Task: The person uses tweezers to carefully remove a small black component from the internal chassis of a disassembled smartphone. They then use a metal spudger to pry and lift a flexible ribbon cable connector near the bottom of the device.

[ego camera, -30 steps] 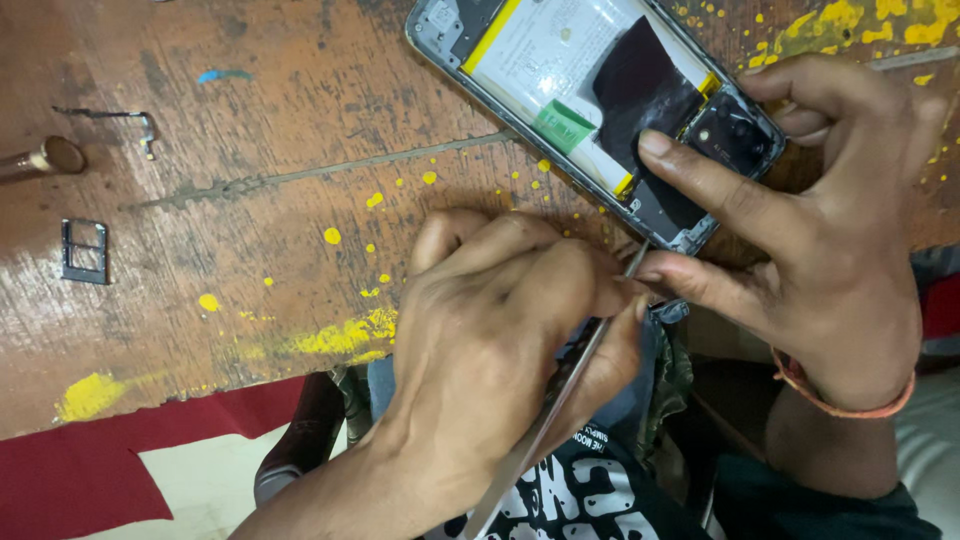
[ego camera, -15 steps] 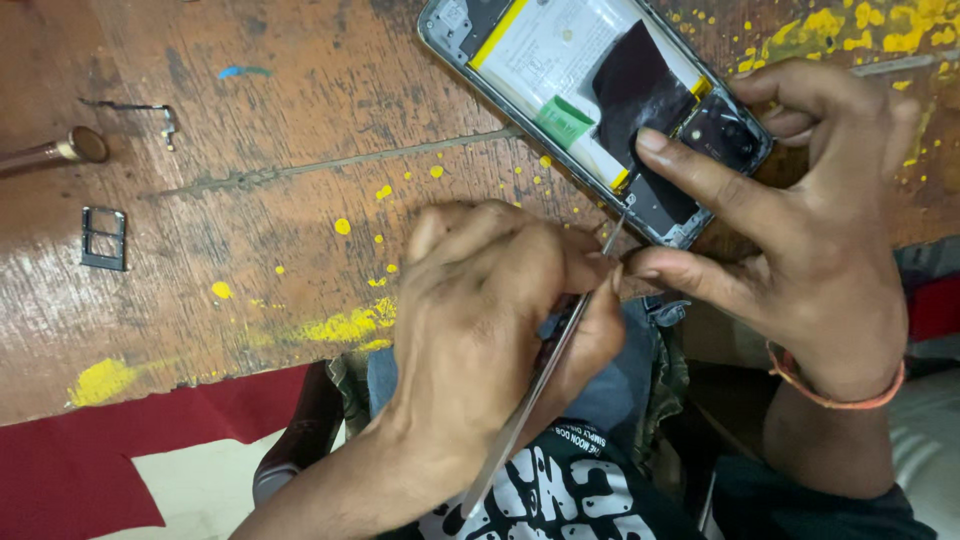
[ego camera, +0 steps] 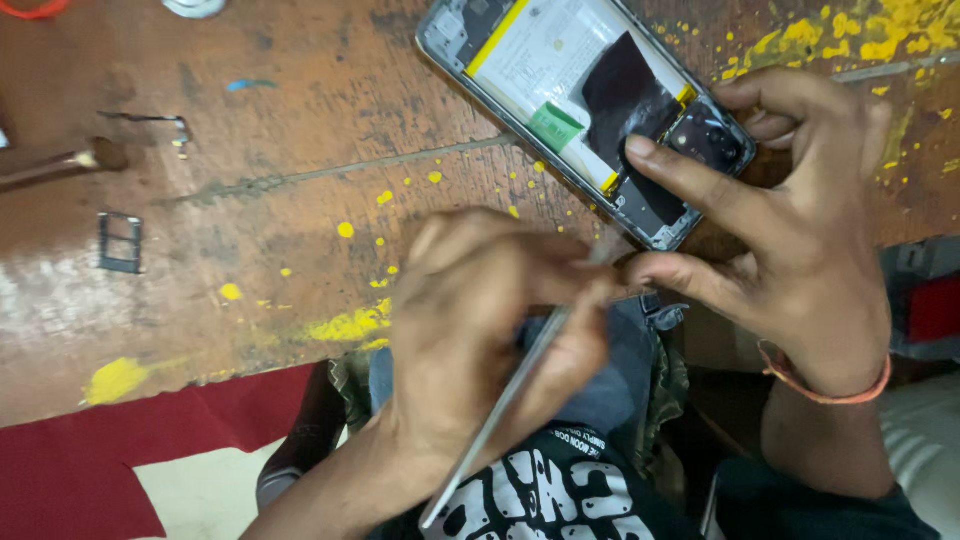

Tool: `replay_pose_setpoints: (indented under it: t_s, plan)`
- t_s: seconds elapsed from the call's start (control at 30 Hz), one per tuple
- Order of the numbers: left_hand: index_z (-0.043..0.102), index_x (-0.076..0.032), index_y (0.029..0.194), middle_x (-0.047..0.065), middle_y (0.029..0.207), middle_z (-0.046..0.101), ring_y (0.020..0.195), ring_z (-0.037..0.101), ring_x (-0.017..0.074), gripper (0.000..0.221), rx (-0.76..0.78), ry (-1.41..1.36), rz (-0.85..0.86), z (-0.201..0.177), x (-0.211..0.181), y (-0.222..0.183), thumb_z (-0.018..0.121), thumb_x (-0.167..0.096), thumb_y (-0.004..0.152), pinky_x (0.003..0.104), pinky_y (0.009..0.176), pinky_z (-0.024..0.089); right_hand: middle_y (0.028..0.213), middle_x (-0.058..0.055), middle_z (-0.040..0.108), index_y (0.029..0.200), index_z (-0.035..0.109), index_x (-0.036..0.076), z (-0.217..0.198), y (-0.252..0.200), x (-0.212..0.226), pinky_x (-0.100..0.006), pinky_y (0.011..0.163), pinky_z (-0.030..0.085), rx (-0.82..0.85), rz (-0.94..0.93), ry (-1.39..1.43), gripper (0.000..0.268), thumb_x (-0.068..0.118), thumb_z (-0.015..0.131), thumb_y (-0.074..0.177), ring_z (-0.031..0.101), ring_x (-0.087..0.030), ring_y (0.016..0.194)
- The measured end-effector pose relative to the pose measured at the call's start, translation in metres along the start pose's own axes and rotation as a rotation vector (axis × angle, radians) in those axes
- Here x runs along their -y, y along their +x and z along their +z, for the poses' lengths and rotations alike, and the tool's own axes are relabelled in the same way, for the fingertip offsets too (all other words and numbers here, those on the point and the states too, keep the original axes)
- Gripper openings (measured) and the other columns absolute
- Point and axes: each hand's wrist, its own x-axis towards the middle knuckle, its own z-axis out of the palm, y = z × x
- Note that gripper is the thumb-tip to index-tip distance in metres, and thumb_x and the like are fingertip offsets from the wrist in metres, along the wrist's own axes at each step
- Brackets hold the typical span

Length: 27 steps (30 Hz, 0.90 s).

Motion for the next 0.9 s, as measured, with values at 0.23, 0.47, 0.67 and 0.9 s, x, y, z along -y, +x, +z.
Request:
replay_pose_setpoints:
  t_s: [0.23,0.47,0.67,0.9]
  plan:
    - [0.066,-0.001,0.122,0.018,0.12,0.064,0.115,0.059,0.037,0.039,0.073,0.456,0.225,-0.026,-0.011,0.026,0.077,-0.011,0.087,0.048,0.1,0.049,0.11,-0.009,0.065,0.112,0.079,0.016,-0.007,0.005,0.015,-0.048,0.087,0.045,-0.214,-0.202,-0.135,0.04,0.039,0.084,0.079,0.052,-0.03,0.106]
    - [0.069,-0.003,0.112,0.015,0.127,0.065,0.117,0.057,0.0272,0.028,0.243,0.627,0.552,-0.038,0.014,0.038,0.064,-0.013,0.087,0.039,0.094,0.049,0.097,-0.006,0.068,0.102,0.078,0.004,-0.027,0.016,0.049,-0.038,0.08,0.054,-0.157,-0.32,-0.288,0.022,0.011,0.081,0.081,0.065,-0.024,0.093]
    - [0.071,-0.004,0.106,0.008,0.112,0.068,0.112,0.057,0.0213,0.025,0.279,0.851,0.778,-0.031,0.012,0.039,0.064,-0.024,0.093,0.034,0.089,0.047,0.097,-0.008,0.068,0.097,0.074,0.0,-0.034,0.018,0.071,-0.033,0.073,0.056,-0.148,-0.313,-0.381,0.02,0.006,0.076,0.078,0.068,-0.023,0.092]
    - [0.074,-0.004,0.093,0.007,0.094,0.066,0.099,0.059,0.0257,0.026,0.217,0.883,0.863,-0.018,0.014,0.035,0.064,-0.027,0.088,0.037,0.083,0.049,0.107,-0.01,0.069,0.098,0.071,0.0,-0.026,0.009,0.073,-0.027,0.081,0.059,-0.117,-0.302,-0.689,0.019,0.006,0.067,0.08,0.069,-0.022,0.1]
